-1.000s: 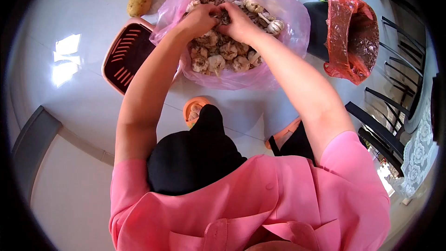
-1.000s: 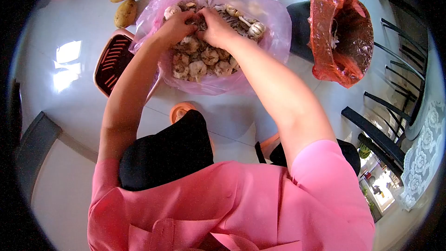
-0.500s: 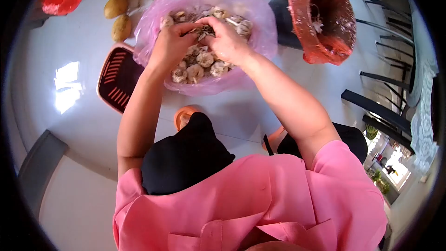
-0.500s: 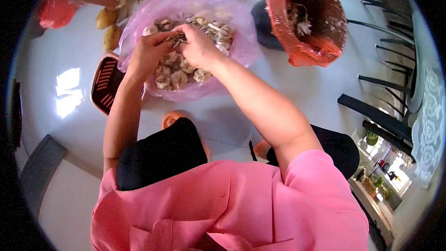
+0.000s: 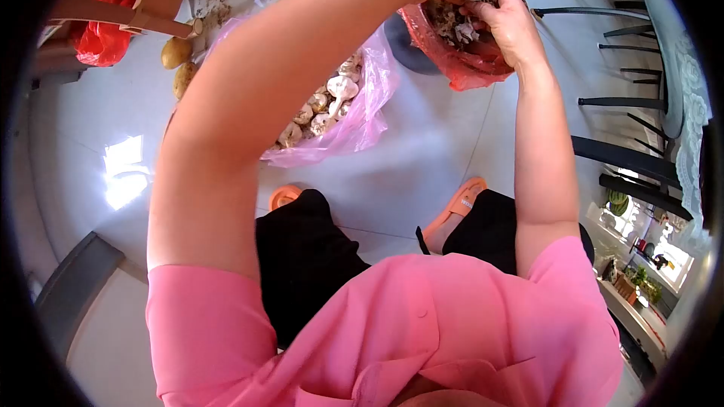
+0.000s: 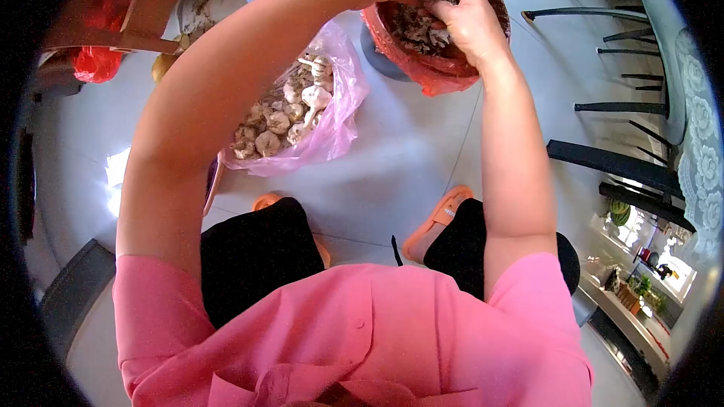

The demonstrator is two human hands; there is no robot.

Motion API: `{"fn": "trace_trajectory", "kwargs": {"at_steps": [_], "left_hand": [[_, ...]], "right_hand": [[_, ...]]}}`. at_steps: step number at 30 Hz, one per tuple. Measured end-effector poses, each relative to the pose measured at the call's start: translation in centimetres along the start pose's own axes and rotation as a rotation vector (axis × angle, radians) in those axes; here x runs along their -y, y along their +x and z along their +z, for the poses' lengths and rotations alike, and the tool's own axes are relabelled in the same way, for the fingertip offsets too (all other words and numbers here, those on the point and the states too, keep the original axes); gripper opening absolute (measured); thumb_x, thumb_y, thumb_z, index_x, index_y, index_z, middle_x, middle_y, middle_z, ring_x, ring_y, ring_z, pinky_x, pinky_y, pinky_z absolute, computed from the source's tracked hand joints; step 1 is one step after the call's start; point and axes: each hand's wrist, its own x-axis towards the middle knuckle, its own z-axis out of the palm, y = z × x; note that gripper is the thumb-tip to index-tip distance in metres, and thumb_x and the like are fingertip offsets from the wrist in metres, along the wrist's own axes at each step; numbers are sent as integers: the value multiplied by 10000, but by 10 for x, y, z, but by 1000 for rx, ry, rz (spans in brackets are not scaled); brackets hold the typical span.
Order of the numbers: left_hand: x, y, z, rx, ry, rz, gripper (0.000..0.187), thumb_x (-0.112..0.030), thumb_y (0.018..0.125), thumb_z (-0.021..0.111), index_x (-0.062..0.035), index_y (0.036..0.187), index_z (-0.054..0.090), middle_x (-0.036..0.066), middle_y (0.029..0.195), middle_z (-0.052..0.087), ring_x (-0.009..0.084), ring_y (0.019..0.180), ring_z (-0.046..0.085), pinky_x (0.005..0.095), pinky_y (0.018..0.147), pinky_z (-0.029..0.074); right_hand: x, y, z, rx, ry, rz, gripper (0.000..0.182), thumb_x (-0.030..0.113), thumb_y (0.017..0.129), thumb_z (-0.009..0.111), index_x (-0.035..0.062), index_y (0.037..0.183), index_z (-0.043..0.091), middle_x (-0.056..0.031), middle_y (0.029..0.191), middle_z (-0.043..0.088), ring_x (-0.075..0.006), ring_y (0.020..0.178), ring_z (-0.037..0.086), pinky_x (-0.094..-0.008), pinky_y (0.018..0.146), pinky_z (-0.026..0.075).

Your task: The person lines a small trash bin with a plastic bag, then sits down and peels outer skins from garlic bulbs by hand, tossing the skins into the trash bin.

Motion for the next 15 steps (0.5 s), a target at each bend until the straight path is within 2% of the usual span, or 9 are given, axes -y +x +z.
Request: {"fn": "trace_trajectory", "kwargs": {"at_steps": [2,3,4,6,8,10,12,14,15], "left_hand": [[15,28,21,51,37,48,217,-258,779,606,-101,883,713,133,861,684,268,756,646,361,716,511],[21,39,32,131,137,130,234,-240,783,592,-92,933,696,130,873,681,272,766,644,366,719,508],[25,42,41,210,234,209,260,-222,788,579,-83,983,678,128,884,678,275,776,641,370,722,504],[37,41,58,222,148,177,286,-200,787,572,-70,1028,653,140,884,674,284,781,638,383,733,500],[7,3,29,141,50,144,361,-149,800,555,-54,1148,581,192,899,658,301,857,628,409,809,475],[-12,-30,-1,229,119,219,416,-168,824,564,-95,1231,523,231,1185,557,251,1112,541,348,904,427],[-6,-80,-12,-33,87,299,332,-122,886,562,-11,1199,568,96,1011,652,150,907,608,286,803,499],[24,-120,-22,-137,8,268,358,-142,900,548,-17,1235,526,125,1087,628,173,982,600,307,848,487],[35,-141,-26,-134,-55,85,346,-144,899,549,-16,1221,538,126,1084,632,171,984,600,306,856,484]], "right_hand": [[-15,9,-14,13,-128,208,394,98,822,601,34,1206,538,-108,975,655,-166,750,604,-285,719,482],[-30,14,-23,14,-124,209,394,98,822,601,34,1206,538,-108,975,655,-166,750,604,-285,719,482],[-40,17,-27,52,-394,92,412,115,815,618,37,1210,532,-127,984,658,-215,809,616,-319,742,478],[-55,16,-34,29,-870,-172,426,188,809,635,68,1206,540,-167,1016,649,-334,982,599,-404,803,450],[-46,14,-33,0,-937,-97,374,206,820,615,94,1174,566,-158,1004,650,-333,971,598,-407,793,454],[-28,9,-27,-42,-1080,-33,237,238,839,566,153,1046,642,-141,947,655,-332,905,606,-418,759,467],[-22,4,-22,-47,-1087,-44,203,240,843,561,147,999,650,-131,917,659,-329,874,611,-423,741,470],[-25,2,-19,-126,-1057,-145,160,244,848,564,124,901,657,-107,860,662,-328,813,618,-430,701,476],[-20,-1,-14,-121,-1057,-150,160,244,848,564,124,901,657,-107,860,662,-328,813,618,-430,701,476]]}}
